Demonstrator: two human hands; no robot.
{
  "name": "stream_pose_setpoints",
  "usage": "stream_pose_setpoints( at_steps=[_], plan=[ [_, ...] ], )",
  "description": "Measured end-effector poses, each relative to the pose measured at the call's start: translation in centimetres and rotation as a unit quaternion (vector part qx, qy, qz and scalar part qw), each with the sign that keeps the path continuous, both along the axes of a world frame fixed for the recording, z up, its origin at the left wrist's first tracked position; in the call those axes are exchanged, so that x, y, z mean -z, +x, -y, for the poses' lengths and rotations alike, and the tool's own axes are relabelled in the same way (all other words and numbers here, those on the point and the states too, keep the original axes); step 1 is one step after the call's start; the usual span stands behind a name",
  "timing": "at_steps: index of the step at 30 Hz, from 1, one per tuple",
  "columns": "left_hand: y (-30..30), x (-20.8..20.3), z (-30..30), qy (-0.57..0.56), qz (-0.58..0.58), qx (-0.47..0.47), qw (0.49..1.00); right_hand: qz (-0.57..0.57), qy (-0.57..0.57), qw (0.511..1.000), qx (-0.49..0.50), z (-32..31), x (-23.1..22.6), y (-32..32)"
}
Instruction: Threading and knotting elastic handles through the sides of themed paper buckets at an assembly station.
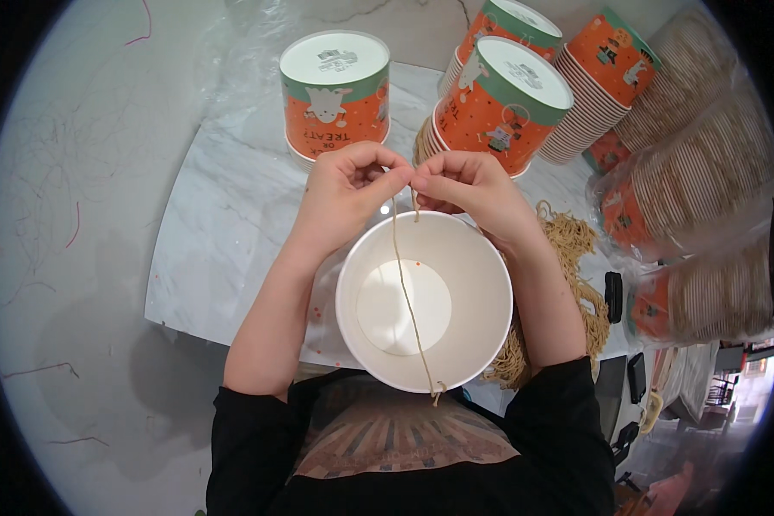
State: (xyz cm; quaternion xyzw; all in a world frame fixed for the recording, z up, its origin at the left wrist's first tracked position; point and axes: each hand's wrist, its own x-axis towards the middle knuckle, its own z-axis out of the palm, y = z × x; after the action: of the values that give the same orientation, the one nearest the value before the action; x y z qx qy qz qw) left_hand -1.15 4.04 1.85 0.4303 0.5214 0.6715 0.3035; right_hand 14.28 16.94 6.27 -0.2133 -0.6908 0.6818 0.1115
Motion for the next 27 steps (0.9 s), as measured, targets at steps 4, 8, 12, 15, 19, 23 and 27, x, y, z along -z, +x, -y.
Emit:
stream_pose_setpoints(
  at_steps=[4,8,12,15,19,23,27],
  plan=[
    [0.2,-0.4,0.0,-0.007,0.017,0.008,1.000,-0.018,-0.027,0.999,-0.006,-0.7,0.7,-0.1],
    [0.3,-0.8,0.2,-0.006,0.047,0.036,0.998,-0.048,-0.022,0.999,-0.001,-0.8,1.4,-0.3],
    [0.1,-0.2,0.0,-0.030,0.039,0.042,0.998,-0.013,0.001,0.999,-0.036,-1.1,1.6,-0.3],
    [0.2,-0.1,-0.1,-0.025,0.041,0.032,0.998,0.004,-0.020,0.999,-0.043,-1.0,1.9,-0.5],
    [0.0,0.2,-0.3,-0.004,0.096,-0.030,0.995,0.022,-0.083,0.994,-0.069,-1.2,1.6,-0.5],
    [-0.5,-0.2,-0.2,0.017,0.142,-0.074,0.987,0.035,-0.136,0.986,-0.092,-1.7,2.0,-0.3],
    [-1.1,0.0,-0.1,0.006,0.132,-0.091,0.987,0.034,-0.221,0.968,-0.115,-2.0,2.7,-0.4]
  ],
)
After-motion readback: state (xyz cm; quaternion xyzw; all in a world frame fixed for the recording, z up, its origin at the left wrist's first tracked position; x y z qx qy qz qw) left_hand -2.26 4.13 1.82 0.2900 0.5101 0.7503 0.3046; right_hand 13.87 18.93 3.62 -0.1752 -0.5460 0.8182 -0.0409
